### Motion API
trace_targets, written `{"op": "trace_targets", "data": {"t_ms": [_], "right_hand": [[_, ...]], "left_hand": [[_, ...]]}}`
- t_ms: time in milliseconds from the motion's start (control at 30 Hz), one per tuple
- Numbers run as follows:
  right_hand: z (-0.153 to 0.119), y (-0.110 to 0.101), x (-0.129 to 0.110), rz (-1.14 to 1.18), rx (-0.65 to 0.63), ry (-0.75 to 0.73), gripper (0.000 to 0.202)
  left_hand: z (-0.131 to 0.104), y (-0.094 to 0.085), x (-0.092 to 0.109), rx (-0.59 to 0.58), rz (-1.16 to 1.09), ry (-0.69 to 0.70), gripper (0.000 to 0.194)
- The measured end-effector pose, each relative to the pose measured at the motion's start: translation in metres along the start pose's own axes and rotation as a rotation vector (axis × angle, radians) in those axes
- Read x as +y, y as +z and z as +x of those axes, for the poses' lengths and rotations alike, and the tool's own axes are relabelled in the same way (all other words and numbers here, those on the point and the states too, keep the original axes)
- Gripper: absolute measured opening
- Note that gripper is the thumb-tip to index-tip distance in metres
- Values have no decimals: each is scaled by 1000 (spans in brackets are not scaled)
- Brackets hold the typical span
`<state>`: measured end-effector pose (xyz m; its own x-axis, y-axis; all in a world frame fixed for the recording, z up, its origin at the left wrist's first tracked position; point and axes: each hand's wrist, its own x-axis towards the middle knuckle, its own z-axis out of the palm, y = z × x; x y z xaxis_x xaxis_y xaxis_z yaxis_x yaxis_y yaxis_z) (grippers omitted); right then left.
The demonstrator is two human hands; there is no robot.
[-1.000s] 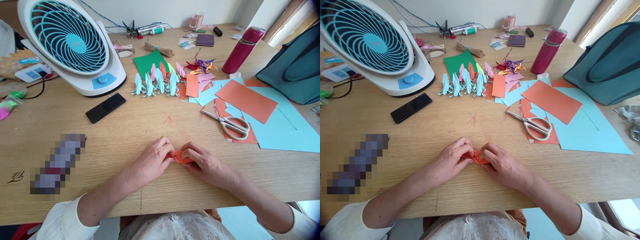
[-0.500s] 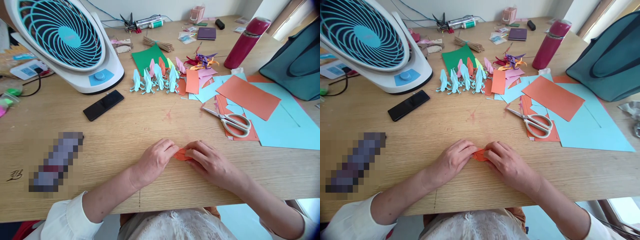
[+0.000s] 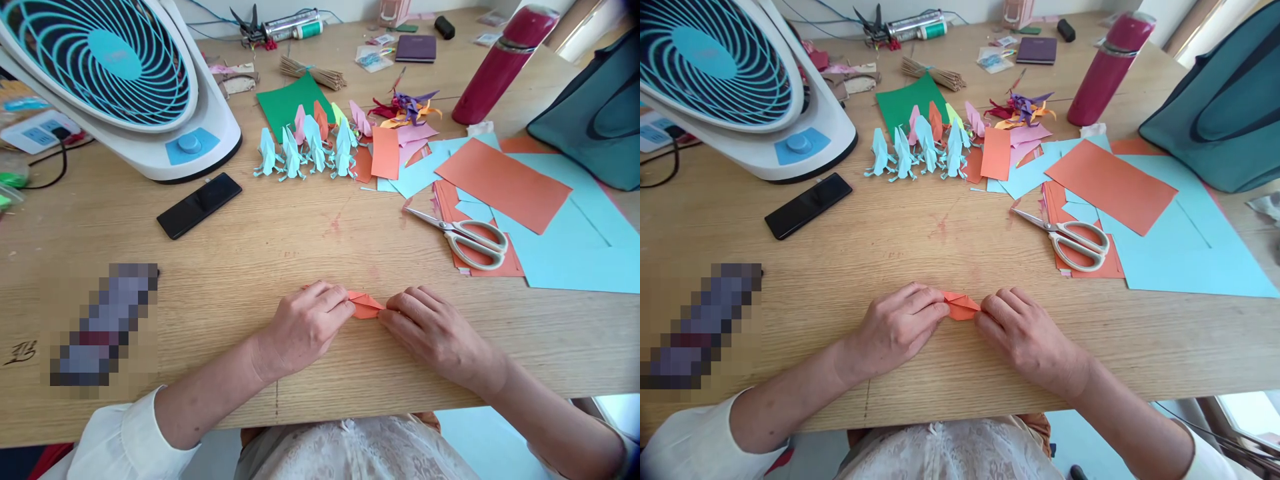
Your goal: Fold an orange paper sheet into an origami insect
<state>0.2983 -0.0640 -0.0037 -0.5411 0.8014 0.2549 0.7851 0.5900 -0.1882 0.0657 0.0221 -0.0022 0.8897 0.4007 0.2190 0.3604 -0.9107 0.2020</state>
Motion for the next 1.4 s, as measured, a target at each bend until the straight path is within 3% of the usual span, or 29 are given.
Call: {"op": "trace_targets", "data": {"t_ms": [267,433,733,933,1133,1400], "right_hand": [[1,4,-2,12,-25,110,22],[2,3,-5,64,23,193,23],[-22,2,-13,169,138,411,9],[-15,8,-28,182,153,386,10],[-11,11,-29,131,130,368,10],[-6,13,-30,107,112,435,14]], "left_hand": [[6,0,3,73,128,53,14],[6,1,4,86,182,116,20],[8,6,3,118,259,137,16],[7,5,5,113,232,164,10],[5,6,5,94,141,148,11],[8,6,7,75,13,23,16]]}}
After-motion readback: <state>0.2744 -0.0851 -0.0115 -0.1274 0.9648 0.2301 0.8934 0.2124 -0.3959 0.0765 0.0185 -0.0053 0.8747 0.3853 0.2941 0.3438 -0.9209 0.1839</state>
